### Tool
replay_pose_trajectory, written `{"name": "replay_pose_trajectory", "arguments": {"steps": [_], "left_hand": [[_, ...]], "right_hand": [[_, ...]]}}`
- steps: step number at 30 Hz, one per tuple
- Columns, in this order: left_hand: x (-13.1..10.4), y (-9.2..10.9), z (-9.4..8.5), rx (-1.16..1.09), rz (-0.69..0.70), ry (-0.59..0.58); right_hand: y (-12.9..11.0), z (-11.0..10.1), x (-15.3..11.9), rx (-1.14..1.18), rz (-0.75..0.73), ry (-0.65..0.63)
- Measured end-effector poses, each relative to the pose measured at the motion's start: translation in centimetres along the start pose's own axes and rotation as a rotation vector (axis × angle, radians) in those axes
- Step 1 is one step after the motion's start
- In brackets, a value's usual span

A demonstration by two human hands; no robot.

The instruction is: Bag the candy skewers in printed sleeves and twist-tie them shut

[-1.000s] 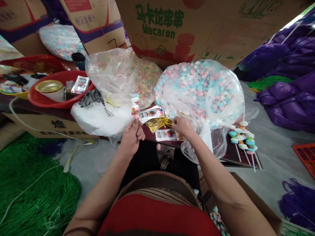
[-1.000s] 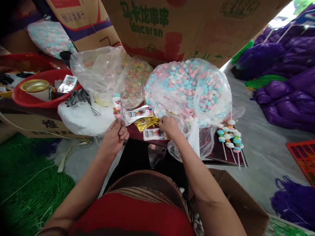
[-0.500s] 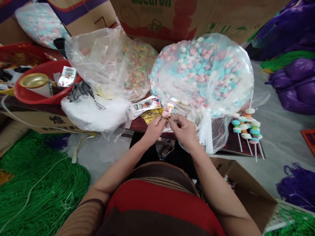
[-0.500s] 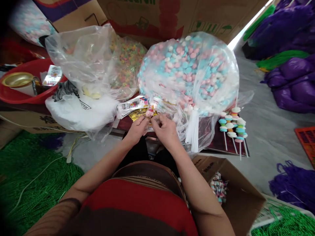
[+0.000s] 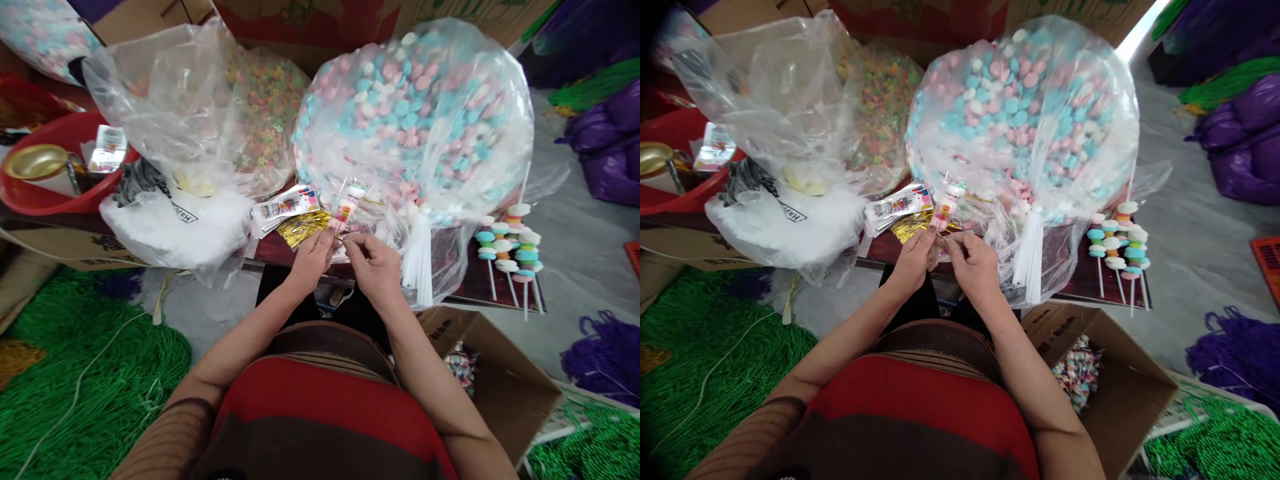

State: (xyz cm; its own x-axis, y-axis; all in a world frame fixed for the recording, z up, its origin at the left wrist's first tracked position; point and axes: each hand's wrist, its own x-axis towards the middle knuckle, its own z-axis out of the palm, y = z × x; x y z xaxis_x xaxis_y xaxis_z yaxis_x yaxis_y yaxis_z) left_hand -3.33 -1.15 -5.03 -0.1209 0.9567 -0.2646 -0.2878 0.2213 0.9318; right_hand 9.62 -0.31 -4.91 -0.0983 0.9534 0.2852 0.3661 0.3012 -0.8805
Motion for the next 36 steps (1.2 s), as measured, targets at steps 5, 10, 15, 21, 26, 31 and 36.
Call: {"name": "replay_pose_trajectory", "arguments": {"steps": [5,10,15,21,26,31,36], "left_hand": [[-0.9,1.4,0.2,-0.245,-0.201,-0.279],[-1.5,2.4,-0.5,-0.352,-0.508,-0.483],[-1.8,1.3,-0.3,-0.404,-0.534,-0.538],[-1.4,-0.2,0.0,-0.474,-0.423,-0.557],[-1.0,-0.2,-0.2,-0.389,-0.272,-0.418],[-0.8,-0.7,-0.1,-0.149,-0.101,-0.197],[-1.5,0.1,-0.8,0.303,0.185,-0.073]], "right_hand": [[0.7,0.2,0.0,0.457,0.324,-0.082],[1.1,0.0,-0.2,0.634,0.344,-0.169],[1.8,-0.2,-0.5,0.754,0.424,-0.275],[2.4,0.7,-0.5,0.634,0.394,-0.023],[2.2,1.0,-0.6,0.196,0.094,0.06],[2.6,1.3,-0.2,0.027,-0.202,0.145],[2.0,0.9,-0.5,-0.116,-0.369,0.192]]}}
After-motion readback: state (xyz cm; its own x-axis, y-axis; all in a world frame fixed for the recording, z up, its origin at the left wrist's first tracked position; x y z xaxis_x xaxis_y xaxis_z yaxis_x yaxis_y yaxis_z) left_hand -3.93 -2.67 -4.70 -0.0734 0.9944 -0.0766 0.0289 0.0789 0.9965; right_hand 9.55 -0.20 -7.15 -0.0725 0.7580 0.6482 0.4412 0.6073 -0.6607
